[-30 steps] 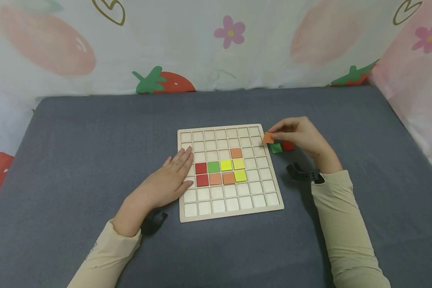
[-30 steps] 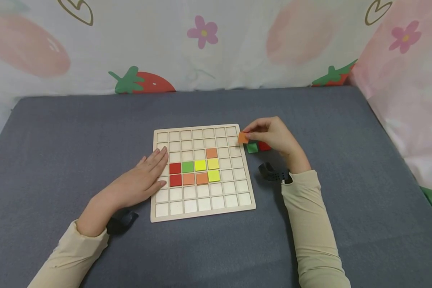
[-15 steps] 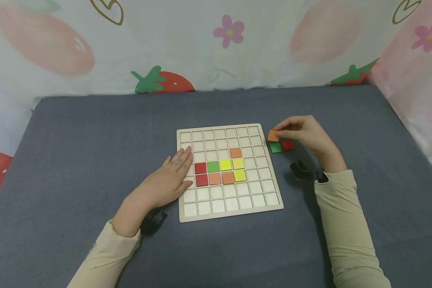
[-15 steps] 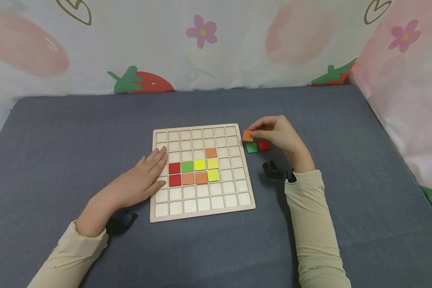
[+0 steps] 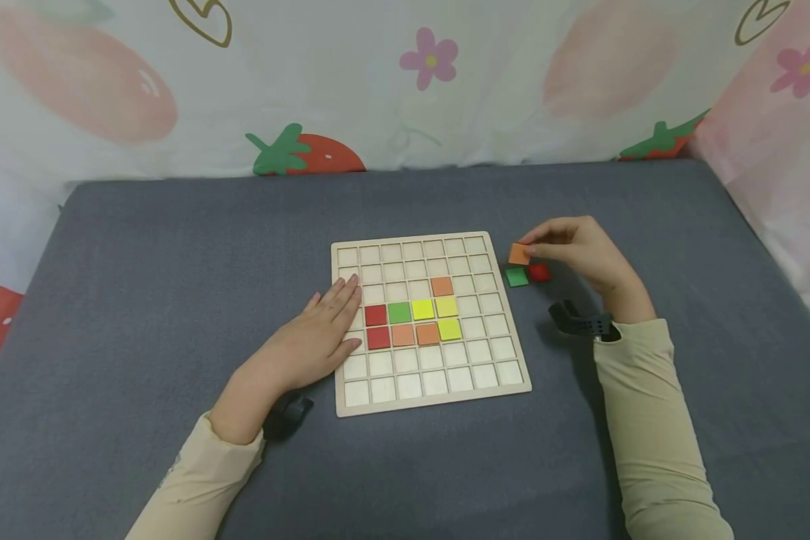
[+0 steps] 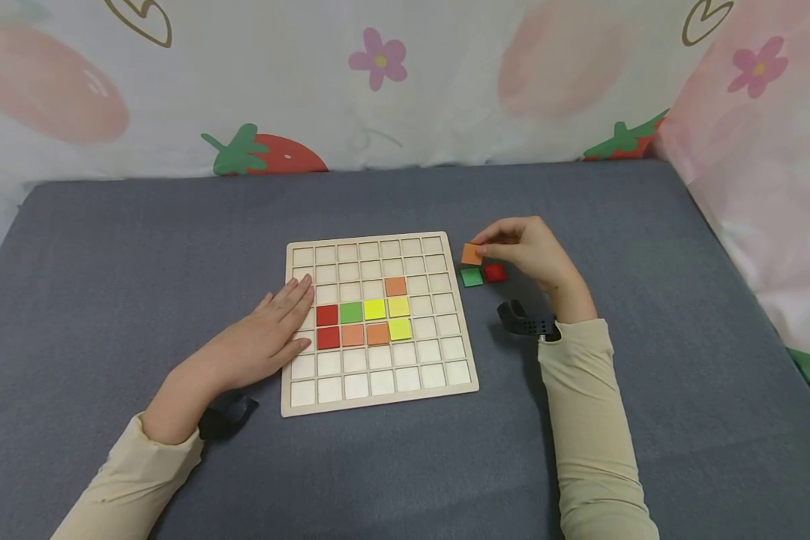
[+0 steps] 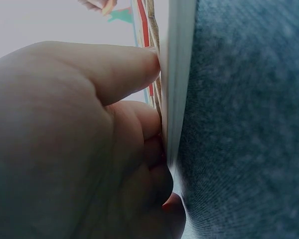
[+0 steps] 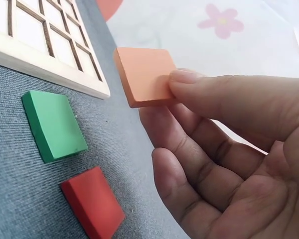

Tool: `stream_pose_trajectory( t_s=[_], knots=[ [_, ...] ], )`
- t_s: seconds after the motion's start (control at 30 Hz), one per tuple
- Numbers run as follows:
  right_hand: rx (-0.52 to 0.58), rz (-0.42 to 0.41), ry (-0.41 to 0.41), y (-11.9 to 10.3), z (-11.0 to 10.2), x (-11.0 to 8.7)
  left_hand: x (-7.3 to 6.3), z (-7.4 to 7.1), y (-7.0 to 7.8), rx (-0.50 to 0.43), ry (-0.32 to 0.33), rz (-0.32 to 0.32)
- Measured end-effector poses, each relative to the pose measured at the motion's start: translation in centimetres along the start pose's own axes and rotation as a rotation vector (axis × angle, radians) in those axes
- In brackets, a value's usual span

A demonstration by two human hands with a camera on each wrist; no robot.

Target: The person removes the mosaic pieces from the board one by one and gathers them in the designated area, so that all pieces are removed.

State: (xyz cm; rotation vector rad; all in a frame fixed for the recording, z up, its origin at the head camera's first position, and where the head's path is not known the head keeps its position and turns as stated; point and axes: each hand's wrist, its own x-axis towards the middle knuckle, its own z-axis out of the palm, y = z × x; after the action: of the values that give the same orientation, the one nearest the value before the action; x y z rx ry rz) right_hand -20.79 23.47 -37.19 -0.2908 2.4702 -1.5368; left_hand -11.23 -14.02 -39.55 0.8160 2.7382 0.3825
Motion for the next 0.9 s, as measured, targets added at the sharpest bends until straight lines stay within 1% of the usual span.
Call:
stream_pose_trajectory(
  t_s=[0.3, 0.63, 0.9],
  knots=[
    [-0.017, 0.006, -0.002, 0.1, -0.29, -0.03, -0.03, 0.0, 0.03, -0.001, 0.001, 0.003],
    [-0.027, 0.021, 0.023, 0.39, -0.56, -0.06, 0.0, -0.02, 0.02, -0.001, -0.001, 0.004],
    [-0.035, 0.025, 0.021, 0.49, -0.89, -0.24, 0.0, 0.03, -0.1, -0.003, -0.001, 0.013]
  ],
)
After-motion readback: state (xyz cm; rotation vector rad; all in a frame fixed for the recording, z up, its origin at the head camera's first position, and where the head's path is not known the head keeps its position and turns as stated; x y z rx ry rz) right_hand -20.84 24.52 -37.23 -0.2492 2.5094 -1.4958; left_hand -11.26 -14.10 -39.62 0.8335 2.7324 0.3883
